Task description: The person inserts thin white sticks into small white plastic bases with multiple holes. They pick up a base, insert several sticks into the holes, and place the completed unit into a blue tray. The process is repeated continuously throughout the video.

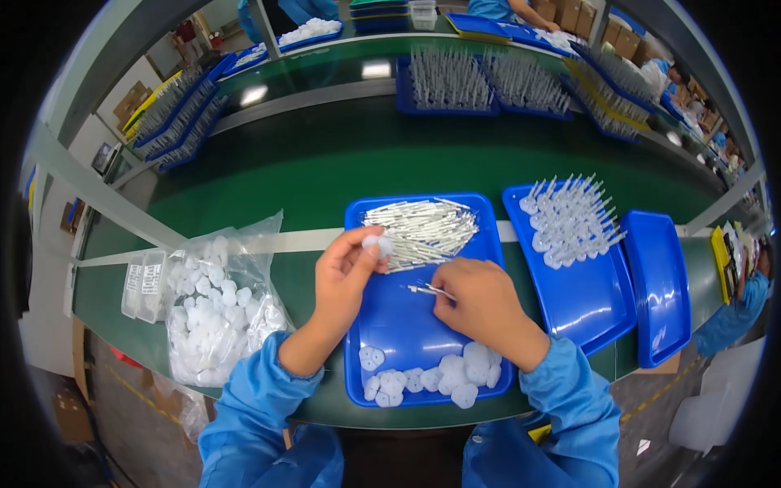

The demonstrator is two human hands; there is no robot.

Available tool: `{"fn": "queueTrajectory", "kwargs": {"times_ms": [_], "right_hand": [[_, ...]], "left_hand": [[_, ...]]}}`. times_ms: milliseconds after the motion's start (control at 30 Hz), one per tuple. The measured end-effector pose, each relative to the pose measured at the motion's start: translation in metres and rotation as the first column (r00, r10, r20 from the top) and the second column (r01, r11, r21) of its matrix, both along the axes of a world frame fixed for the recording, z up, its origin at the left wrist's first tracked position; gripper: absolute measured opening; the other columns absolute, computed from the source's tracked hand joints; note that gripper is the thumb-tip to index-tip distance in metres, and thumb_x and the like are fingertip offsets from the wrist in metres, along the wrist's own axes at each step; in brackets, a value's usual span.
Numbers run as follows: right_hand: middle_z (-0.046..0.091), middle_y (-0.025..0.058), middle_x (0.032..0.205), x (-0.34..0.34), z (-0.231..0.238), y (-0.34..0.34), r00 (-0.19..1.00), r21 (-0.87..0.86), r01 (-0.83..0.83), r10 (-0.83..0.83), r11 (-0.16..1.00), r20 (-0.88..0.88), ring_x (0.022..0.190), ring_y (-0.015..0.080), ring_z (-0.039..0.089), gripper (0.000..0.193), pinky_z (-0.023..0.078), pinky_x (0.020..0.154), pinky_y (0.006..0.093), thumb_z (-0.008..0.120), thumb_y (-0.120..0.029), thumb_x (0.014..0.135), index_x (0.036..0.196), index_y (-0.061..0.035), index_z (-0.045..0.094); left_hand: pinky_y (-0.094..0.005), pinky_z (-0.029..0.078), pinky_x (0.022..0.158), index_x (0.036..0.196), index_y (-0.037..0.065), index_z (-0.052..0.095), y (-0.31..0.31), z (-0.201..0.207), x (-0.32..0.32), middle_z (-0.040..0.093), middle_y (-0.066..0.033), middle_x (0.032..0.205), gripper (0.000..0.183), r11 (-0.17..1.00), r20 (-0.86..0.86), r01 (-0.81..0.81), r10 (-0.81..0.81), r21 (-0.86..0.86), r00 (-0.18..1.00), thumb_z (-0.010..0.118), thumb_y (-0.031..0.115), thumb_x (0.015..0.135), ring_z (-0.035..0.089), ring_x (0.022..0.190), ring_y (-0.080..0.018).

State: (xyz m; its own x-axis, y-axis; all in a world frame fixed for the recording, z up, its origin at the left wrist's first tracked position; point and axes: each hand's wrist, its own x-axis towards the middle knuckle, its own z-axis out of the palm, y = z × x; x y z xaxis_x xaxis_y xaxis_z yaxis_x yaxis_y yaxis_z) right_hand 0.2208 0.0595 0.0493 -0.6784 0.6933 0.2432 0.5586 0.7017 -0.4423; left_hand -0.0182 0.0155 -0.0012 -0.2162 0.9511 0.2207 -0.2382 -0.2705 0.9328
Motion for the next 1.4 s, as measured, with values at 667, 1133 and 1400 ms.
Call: {"fn": "queueTrajectory", "kwargs": {"times_ms": [667,1133,1400], "right_hand": [[0.073,0.0015,0.071,-0.021,-0.015,0.0,0.924,0.102,0.048,-0.005,0.994,-0.383,0.06,0.0206,0.068,0.025,0.051,0.062,0.0363,0.089,-0.01,0.088,0.113,-0.0096,0.085],[0.072,0.0033,0.069,-0.022,-0.014,-0.001,0.926,0.066,0.076,-0.046,0.995,-0.374,0.059,0.0209,0.067,0.023,0.049,0.061,0.0354,0.087,-0.011,0.092,0.115,-0.007,0.084],[0.077,0.0102,0.077,-0.025,-0.015,-0.007,0.895,-0.188,0.133,-0.2,0.973,-0.399,0.06,0.0252,0.069,0.018,0.054,0.062,0.0382,0.085,-0.015,0.097,0.113,-0.0063,0.084]], "left_hand": [[-0.0235,0.065,0.092,0.14,0.002,0.076,-0.008,0.01,0.002,0.064,-0.0067,0.126,0.042,1.0,-0.205,0.018,-0.018,-0.002,0.979,0.069,-0.012,0.102,0.069,0.112,-0.0125],[-0.0274,0.061,0.094,0.142,-0.003,0.074,-0.008,0.012,0.002,0.063,-0.0091,0.13,0.039,0.999,-0.266,0.025,-0.017,0.027,0.964,0.069,-0.01,0.104,0.069,0.115,-0.0166],[-0.0266,0.062,0.094,0.14,-0.001,0.076,-0.007,0.011,0.002,0.064,-0.0106,0.137,0.039,0.999,-0.432,0.012,0.009,0.045,0.902,0.07,-0.011,0.103,0.07,0.121,-0.0171]]}}
